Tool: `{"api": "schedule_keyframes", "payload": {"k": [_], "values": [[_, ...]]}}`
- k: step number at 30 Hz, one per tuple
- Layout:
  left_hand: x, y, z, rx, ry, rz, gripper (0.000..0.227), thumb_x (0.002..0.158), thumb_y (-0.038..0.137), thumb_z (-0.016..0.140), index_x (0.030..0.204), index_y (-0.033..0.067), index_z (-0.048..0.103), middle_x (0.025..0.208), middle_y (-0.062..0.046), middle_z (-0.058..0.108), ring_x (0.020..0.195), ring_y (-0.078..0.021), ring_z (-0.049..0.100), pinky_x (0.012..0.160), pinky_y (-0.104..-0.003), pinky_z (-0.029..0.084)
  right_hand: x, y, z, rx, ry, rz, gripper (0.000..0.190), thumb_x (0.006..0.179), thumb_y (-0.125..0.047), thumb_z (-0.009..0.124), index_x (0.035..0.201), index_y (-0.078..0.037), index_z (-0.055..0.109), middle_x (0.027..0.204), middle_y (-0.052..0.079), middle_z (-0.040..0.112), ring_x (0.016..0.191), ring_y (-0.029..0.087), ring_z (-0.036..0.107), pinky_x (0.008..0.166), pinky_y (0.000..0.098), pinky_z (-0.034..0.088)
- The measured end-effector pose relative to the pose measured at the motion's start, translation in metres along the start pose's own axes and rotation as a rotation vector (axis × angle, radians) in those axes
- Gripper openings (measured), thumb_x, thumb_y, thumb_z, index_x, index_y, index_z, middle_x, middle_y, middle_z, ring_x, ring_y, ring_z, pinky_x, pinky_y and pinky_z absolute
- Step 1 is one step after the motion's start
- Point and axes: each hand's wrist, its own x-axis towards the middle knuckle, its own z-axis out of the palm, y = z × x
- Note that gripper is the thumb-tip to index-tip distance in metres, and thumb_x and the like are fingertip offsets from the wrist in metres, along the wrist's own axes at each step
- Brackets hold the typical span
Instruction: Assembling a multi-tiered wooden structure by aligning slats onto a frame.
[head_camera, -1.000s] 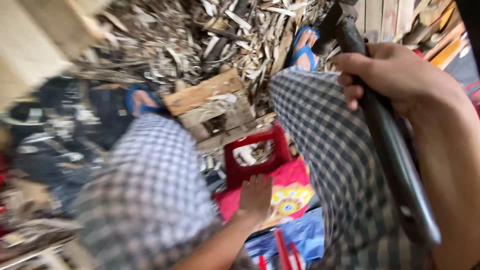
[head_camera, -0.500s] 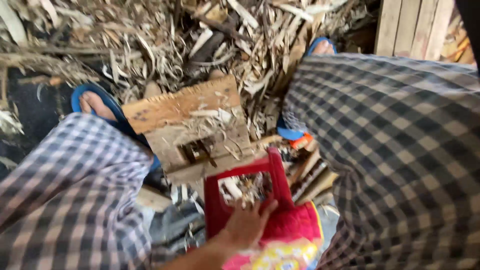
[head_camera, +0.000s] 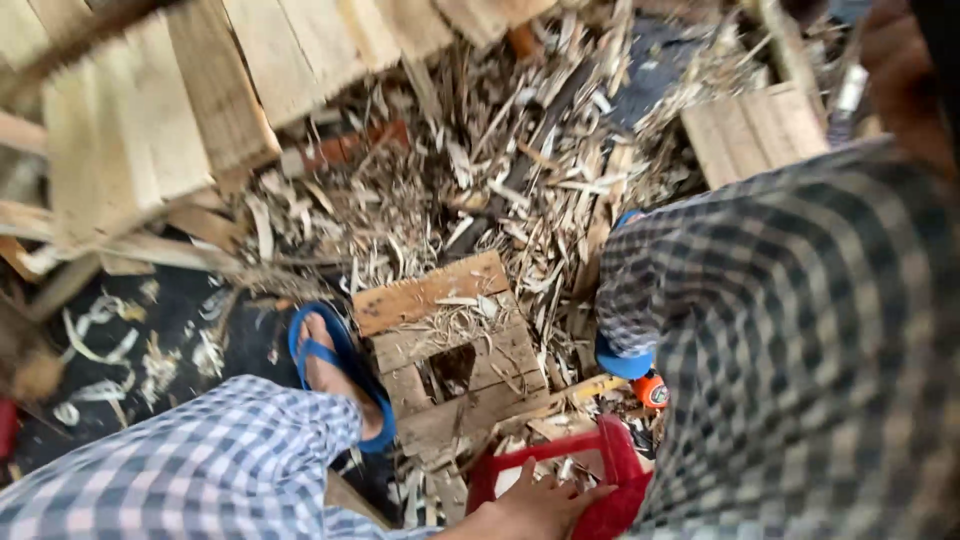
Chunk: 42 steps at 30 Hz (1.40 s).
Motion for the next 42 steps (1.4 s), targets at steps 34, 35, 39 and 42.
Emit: {"api": "schedule_keyframes", "payload": {"k": [34,35,39,42], "values": [[-0.062,-0.149,-0.076,-0.350,0.846,-0.801,0.055,0.079,0.042,0.071,0.127,0.0146,0.069,0.135,-0.008,0.067,0.134,-0.0288,0.057,0.109,-0.043,0.048,-0.046,0.095,0.028,0.009,0.614,-0.143,0.031,0.109,-0.022,0.044,0.082,-0.010,0.054,0.058,-0.005,0.050,0.042,0.004,0.047,0.031,0.0193,0.045],[-0.065,-0.141,-0.076,-0.342,0.902,-0.762,0.051,0.081,0.040,0.072,0.125,0.0132,0.071,0.130,-0.010,0.069,0.131,-0.0303,0.058,0.108,-0.044,0.049,-0.041,0.110,-0.002,-0.542,0.215,-0.189,0.020,0.103,-0.020,0.052,0.097,-0.004,0.062,0.076,0.006,0.061,0.070,0.014,0.059,0.065,0.0275,0.049],[-0.061,-0.152,-0.082,-0.423,1.185,-0.718,0.028,0.083,0.027,0.063,0.099,0.0101,0.079,0.109,-0.015,0.076,0.115,-0.0368,0.068,0.096,-0.049,0.056,-0.052,0.243,0.031,-1.405,0.449,0.184,0.014,0.101,-0.015,0.063,0.107,-0.003,0.064,0.076,0.007,0.058,0.059,0.014,0.048,0.052,0.0272,0.042],[-0.050,-0.190,-0.103,-0.522,1.242,-0.679,0.035,0.086,0.022,0.057,0.112,0.0068,0.075,0.120,-0.018,0.072,0.123,-0.0354,0.063,0.103,-0.048,0.052,0.053,0.317,-0.134,-1.967,0.400,-0.180,0.057,0.074,-0.052,0.082,0.121,-0.025,0.066,0.103,0.010,0.076,0.105,0.031,0.073,0.092,0.0468,0.058]]}}
